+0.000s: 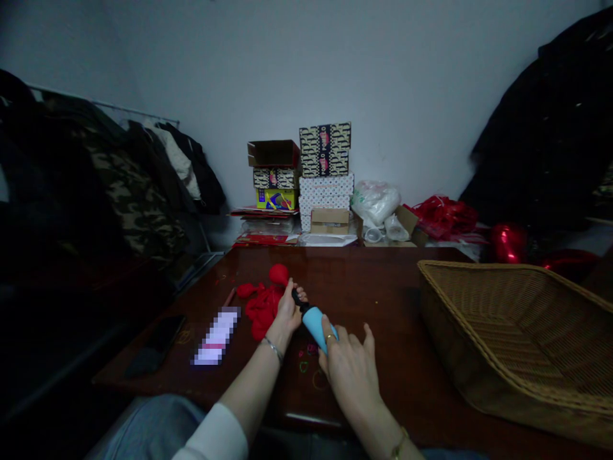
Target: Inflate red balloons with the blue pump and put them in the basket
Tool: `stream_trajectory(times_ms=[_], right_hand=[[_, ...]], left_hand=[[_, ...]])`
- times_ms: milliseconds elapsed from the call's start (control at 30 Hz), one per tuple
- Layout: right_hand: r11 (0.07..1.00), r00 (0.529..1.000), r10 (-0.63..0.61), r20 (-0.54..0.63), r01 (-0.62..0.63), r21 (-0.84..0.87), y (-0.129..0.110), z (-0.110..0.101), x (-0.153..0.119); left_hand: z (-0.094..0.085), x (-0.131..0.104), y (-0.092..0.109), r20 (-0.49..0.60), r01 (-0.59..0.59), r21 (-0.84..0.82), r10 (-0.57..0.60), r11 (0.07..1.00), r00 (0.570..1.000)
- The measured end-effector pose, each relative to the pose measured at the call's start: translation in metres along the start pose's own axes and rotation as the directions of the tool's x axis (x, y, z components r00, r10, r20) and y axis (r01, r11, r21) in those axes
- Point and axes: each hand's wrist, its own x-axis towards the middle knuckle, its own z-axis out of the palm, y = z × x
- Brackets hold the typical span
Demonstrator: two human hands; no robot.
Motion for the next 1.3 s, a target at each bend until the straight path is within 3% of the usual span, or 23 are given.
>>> stream_trajectory(times_ms=[300,633,933,1100,1300], right_hand=[[1.0,1.0,0.004,-0.021,-0.004,-0.005,-0.006,0.013,0.01],[0.999,0.999,-0.043,-0.007,0.043,0.027,0.003,0.009,-0.01],[0.991,0.976,-0.125,-0.176,0.13,0.017,0.027,0.01,-0.047],[0.993,0.978,-0.119,-0.174,0.121,0.002,0.03,0.001,-0.051],[0.997,0.99,-0.079,-0.114,0.076,-0.026,0.021,-0.005,-0.036]], left_hand=[[-0.006,0.005,-0.002,0.004,0.036,-0.004,-0.036,0.999,0.999],[-0.016,0.02,0.013,-0.057,-0.067,0.011,0.067,0.998,0.996],[-0.011,0.021,0.029,-0.065,-0.029,-0.022,0.028,0.999,0.997],[-0.006,0.018,0.029,-0.043,-0.022,-0.067,0.02,0.998,0.999],[-0.002,0.011,0.022,-0.011,-0.018,-0.048,0.018,0.999,1.0]])
